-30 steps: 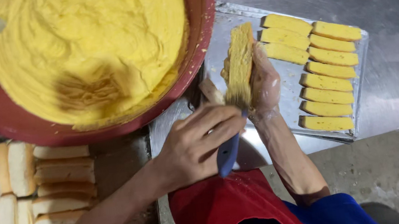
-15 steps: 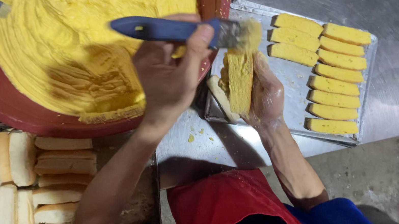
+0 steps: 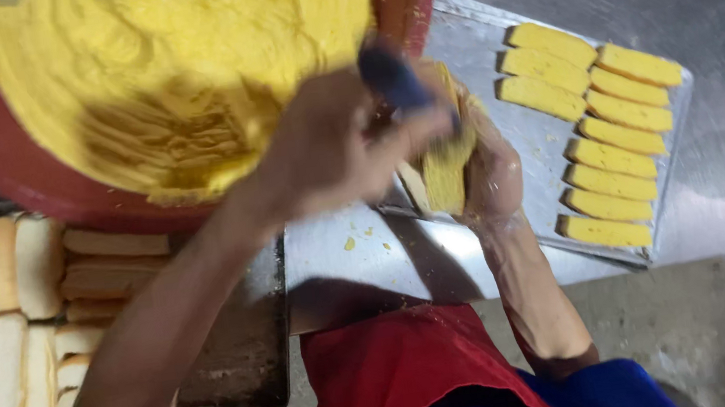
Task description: The person brushes a yellow spread onto slices of bread using a brush and arranges them onto a metal tray.
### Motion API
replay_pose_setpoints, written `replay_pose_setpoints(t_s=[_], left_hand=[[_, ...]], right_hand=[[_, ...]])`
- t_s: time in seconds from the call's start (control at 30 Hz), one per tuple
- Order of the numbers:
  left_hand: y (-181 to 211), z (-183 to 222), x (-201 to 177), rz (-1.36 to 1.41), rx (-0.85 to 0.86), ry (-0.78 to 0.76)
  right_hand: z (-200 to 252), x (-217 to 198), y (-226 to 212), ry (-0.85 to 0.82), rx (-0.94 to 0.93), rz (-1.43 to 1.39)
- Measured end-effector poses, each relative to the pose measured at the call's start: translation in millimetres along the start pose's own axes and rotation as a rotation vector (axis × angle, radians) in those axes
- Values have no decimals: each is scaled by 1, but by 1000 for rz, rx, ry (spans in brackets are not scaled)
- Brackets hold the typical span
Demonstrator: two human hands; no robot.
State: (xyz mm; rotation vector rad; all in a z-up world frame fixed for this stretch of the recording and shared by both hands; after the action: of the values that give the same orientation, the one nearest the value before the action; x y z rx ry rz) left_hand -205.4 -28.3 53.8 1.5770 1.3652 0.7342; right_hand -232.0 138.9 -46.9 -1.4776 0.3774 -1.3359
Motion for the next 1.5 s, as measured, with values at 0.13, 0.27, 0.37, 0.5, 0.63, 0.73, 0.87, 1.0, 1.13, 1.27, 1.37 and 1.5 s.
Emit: replay_pose_setpoints(t_s=[0.13, 0.27, 0.37, 0.5, 0.63, 0.73, 0.87, 1.0, 1.13, 1.27, 1.37, 1.5], left_hand=[[16, -19, -9, -315, 259, 377], [67, 32, 75, -541, 372, 132], [41, 29, 48, -168, 131, -10], [12, 0, -27, -218, 144, 323], [17, 22, 23, -371, 292, 348], [44, 51, 75, -514, 380, 197], [25, 50, 32, -72, 49, 65], [17, 7, -65, -154, 179, 384], [22, 21, -110, -24, 142, 426], [44, 57, -161, -149, 86, 467], [44, 70, -186, -451, -64, 518], [22, 75, -181, -531, -119, 347]], right_hand=[[-10, 10, -3, -87, 26, -118], [-14, -17, -13, 118, 29, -20], [-4, 8, -11, -186, -32, -160], [-2, 20, 1, -55, 108, -138], [-12, 7, 1, 179, 147, -276], [-14, 13, -15, -14, 0, -143], [-4, 20, -14, -133, 3, -85], [-1, 33, 1, -96, 162, -116], [5, 30, -14, -302, 84, -219], [6, 1, -19, -248, 137, -327], [10, -18, -21, -297, 159, -369], [6, -50, -8, -48, 118, -140]])
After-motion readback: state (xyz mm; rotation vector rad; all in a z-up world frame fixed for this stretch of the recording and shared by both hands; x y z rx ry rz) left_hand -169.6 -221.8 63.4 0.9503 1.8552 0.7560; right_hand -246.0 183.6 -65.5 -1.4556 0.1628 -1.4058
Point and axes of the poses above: each hand's wrist, its own z-axis away from the middle knuckle, its own x-axis out of the palm, y = z × x, the point moved 7 cm from there along -z, towards the middle knuckle, and after that the axes turned 9 degrees about z, right-handed, at the moved point
